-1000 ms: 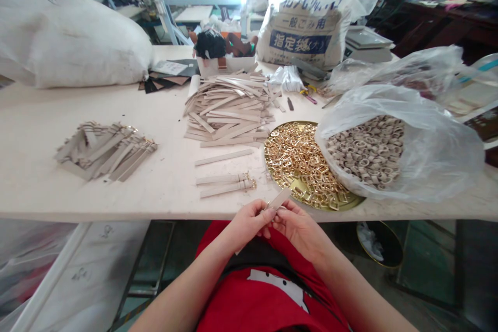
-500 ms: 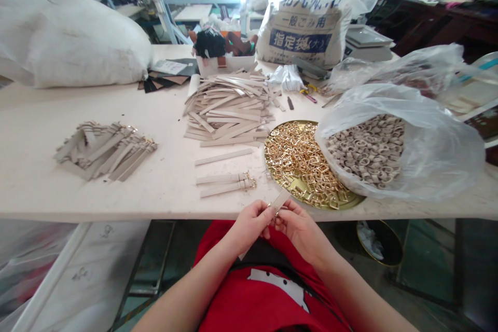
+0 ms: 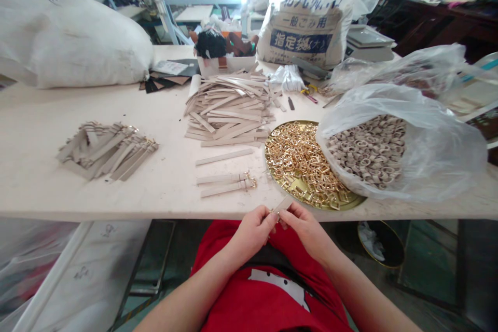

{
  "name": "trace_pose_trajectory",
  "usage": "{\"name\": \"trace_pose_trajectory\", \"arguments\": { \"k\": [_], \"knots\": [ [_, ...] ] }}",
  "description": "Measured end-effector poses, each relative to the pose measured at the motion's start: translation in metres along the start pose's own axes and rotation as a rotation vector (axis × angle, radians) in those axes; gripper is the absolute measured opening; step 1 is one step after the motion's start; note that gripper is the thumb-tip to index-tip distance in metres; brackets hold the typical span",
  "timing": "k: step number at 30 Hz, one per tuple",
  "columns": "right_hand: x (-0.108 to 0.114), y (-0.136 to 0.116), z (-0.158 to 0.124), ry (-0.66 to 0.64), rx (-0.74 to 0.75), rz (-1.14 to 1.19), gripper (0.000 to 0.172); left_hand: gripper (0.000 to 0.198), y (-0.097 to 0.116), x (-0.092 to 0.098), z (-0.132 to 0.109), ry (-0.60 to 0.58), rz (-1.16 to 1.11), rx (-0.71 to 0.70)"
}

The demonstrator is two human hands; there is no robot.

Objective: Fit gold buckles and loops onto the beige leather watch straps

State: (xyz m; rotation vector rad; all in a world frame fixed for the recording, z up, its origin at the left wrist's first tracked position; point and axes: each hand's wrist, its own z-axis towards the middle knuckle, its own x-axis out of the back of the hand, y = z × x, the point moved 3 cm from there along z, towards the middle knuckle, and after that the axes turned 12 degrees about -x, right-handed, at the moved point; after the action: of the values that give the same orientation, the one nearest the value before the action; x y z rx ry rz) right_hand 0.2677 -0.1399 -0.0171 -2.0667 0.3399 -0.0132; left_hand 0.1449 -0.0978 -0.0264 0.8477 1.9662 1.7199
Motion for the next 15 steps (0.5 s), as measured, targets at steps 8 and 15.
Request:
{"name": "trace_pose_trajectory", "arguments": {
  "k": [8,15],
  "knots": [
    [-0.006,-0.016,-0.007,-0.017,0.035,-0.024,0.011,0.035,0.001,-0.002,-0.002,0.019,0.025,-0.046],
    [0.003,-0.004,-0.002,0.186,0.209,-0.357,0.009,0.03,0.006,0.0,-0.003,0.064,0.128,-0.077]
  ]
}}
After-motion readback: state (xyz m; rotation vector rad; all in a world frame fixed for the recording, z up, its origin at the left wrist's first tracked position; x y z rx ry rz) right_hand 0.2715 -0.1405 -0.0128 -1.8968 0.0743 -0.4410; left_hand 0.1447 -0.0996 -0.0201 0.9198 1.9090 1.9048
